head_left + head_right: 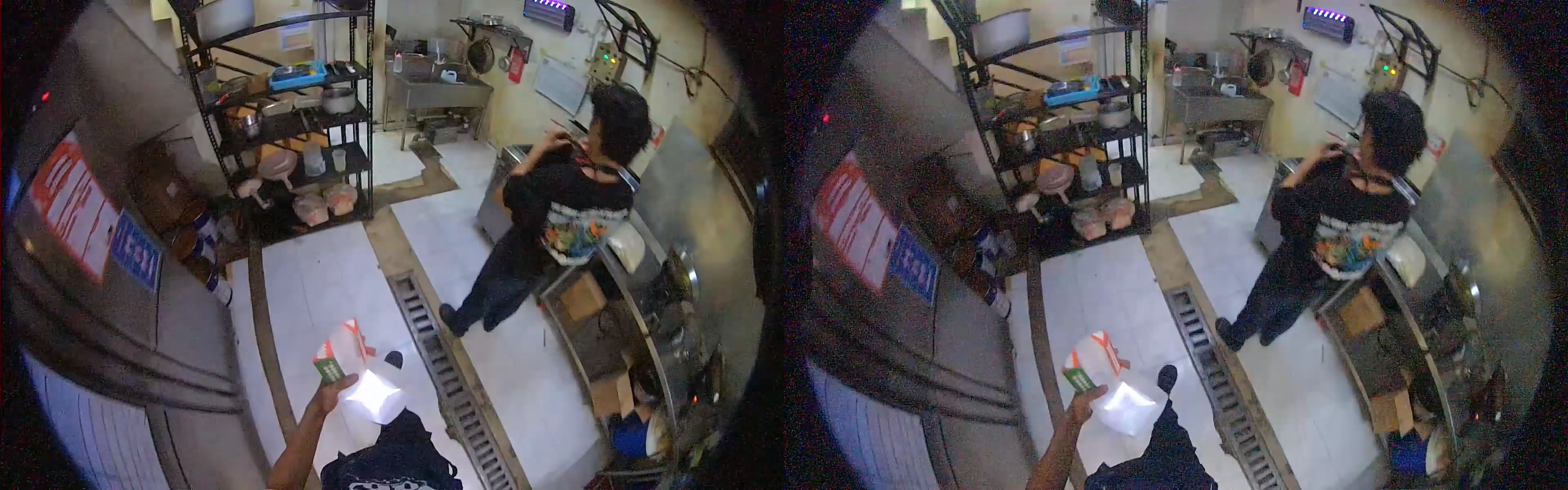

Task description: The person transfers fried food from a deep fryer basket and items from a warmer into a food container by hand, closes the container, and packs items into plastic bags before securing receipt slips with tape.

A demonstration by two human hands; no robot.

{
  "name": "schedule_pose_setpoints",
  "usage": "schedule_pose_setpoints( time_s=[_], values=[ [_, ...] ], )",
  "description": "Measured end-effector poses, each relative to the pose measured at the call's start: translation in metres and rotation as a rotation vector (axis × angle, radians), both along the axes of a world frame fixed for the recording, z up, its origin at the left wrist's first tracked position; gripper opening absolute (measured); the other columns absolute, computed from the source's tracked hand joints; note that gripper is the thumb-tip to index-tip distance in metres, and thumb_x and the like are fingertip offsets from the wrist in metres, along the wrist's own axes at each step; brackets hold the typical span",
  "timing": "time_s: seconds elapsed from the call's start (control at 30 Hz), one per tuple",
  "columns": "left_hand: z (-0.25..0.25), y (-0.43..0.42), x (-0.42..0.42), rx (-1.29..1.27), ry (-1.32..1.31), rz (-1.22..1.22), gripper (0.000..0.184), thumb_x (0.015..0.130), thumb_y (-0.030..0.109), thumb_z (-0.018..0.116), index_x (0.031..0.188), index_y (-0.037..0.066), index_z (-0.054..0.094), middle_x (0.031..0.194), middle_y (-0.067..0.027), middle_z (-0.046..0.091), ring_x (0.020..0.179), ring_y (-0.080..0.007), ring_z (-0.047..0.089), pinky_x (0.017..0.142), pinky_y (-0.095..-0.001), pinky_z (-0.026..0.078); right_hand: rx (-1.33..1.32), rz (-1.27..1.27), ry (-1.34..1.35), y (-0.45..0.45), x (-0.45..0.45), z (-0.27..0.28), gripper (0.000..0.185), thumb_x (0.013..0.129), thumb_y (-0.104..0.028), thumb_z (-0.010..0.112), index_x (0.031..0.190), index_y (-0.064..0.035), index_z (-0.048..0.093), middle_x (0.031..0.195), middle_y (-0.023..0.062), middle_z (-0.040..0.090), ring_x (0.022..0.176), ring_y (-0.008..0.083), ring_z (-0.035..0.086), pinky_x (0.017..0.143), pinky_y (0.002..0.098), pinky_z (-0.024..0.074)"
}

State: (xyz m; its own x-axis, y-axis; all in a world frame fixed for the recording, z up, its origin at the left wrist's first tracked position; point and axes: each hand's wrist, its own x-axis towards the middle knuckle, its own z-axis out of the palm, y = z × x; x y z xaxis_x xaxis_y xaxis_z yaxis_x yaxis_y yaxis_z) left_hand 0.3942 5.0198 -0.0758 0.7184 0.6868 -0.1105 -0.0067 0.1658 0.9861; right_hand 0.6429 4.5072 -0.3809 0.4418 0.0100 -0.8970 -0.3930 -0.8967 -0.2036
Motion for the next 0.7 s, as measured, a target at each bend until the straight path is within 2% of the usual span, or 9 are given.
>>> schedule_pose_setpoints(
  time_s=[0.07, 0.13, 0.2, 0.23, 0.33, 0.37, 0.43, 0.47, 0.7],
  values=[
    [-0.040, 0.057, 0.053, -0.401, -0.028, 0.030, 0.050, 0.087, 0.015, 0.062, 0.134, 0.001, 0.049, 0.123, -0.0115, 0.059, 0.110, -0.0225, 0.059, 0.098, -0.0394, 0.046, -0.035, 0.078, 0.038, 0.072, 0.042, -0.006, 0.047, 0.085, -0.037, 0.062, 0.122, -0.0086, 0.056, 0.108, 0.0174, 0.062, 0.096, 0.0330, 0.062, 0.082, 0.0513, 0.0491],
    [-0.048, 0.097, 0.106, -0.479, -0.007, 0.140, 0.047, 0.087, 0.020, 0.065, 0.127, -0.001, 0.054, 0.121, -0.0097, 0.061, 0.104, -0.0196, 0.061, 0.095, -0.0345, 0.046, -0.034, 0.155, 0.061, 0.151, 0.085, -0.014, 0.050, 0.085, -0.040, 0.060, 0.125, -0.0092, 0.055, 0.112, 0.0182, 0.061, 0.100, 0.0341, 0.061, 0.085, 0.0523, 0.0476],
    [-0.074, 0.151, 0.162, -0.447, -0.258, 0.130, 0.051, 0.090, 0.025, 0.056, 0.129, -0.006, 0.049, 0.124, -0.0180, 0.058, 0.112, -0.0270, 0.056, 0.101, -0.0382, 0.042, 0.004, 0.258, 0.050, 0.234, 0.127, -0.032, 0.054, 0.085, -0.042, 0.059, 0.127, -0.0098, 0.054, 0.116, 0.0190, 0.061, 0.103, 0.0352, 0.060, 0.088, 0.0533, 0.0462],
    [-0.024, 0.176, 0.198, -0.572, -0.446, 0.064, 0.054, 0.088, 0.022, 0.054, 0.132, -0.008, 0.043, 0.125, -0.0206, 0.056, 0.115, -0.0310, 0.054, 0.104, -0.0400, 0.039, 0.025, 0.345, 0.029, 0.277, 0.148, -0.048, 0.056, 0.085, -0.044, 0.058, 0.129, -0.0101, 0.054, 0.118, 0.0195, 0.061, 0.105, 0.0357, 0.060, 0.090, 0.0538, 0.0455],
    [-0.019, 0.262, 0.234, -0.510, -0.082, 0.269, 0.065, 0.082, 0.022, 0.055, 0.138, -0.007, 0.036, 0.125, -0.0224, 0.056, 0.115, -0.0337, 0.055, 0.104, -0.0424, 0.040, 0.126, 0.765, -0.243, 0.402, 0.211, -0.138, 0.061, 0.084, -0.048, 0.056, 0.133, -0.0110, 0.052, 0.123, 0.0207, 0.060, 0.110, 0.0373, 0.059, 0.094, 0.0552, 0.0434],
    [-0.032, 0.294, 0.247, -0.521, -0.182, 0.248, 0.067, 0.083, 0.025, 0.057, 0.138, -0.008, 0.037, 0.121, -0.0214, 0.058, 0.112, -0.0321, 0.056, 0.100, -0.0424, 0.044, 0.191, 0.770, -0.377, 0.450, 0.239, -0.166, 0.063, 0.084, -0.049, 0.055, 0.134, -0.0114, 0.051, 0.125, 0.0211, 0.059, 0.112, 0.0379, 0.058, 0.096, 0.0557, 0.0427],
    [-0.009, 0.358, 0.296, -0.456, -0.441, 0.100, 0.072, 0.081, 0.031, 0.057, 0.139, -0.007, 0.035, 0.118, -0.0223, 0.059, 0.109, -0.0345, 0.057, 0.098, -0.0460, 0.044, 0.658, 0.287, -0.517, 0.609, 0.326, -0.056, 0.040, 0.085, -0.037, 0.057, 0.107, -0.0045, 0.066, 0.088, 0.0185, 0.070, 0.084, 0.0325, 0.068, 0.074, 0.0418, 0.0533],
    [-0.013, 0.391, 0.313, -0.479, -0.462, 0.110, 0.075, 0.079, 0.032, 0.057, 0.139, -0.007, 0.034, 0.119, -0.0232, 0.058, 0.109, -0.0367, 0.057, 0.100, -0.0476, 0.043, 0.482, 0.396, -0.740, 0.686, 0.363, -0.029, 0.040, 0.080, -0.038, 0.062, 0.100, -0.0037, 0.068, 0.080, 0.0191, 0.069, 0.077, 0.0335, 0.069, 0.071, 0.0394, 0.0541],
    [-0.026, 0.587, 0.482, -0.514, -0.471, -0.062, 0.078, 0.076, 0.031, 0.057, 0.142, -0.003, 0.032, 0.121, -0.0240, 0.056, 0.112, -0.0397, 0.055, 0.101, -0.0513, 0.042, 0.805, 0.133, -0.829, 0.932, 0.530, 0.114, 0.035, 0.080, -0.030, 0.061, 0.103, -0.0060, 0.069, 0.083, 0.0180, 0.069, 0.077, 0.0315, 0.069, 0.074, 0.0402, 0.0539]
  ],
)
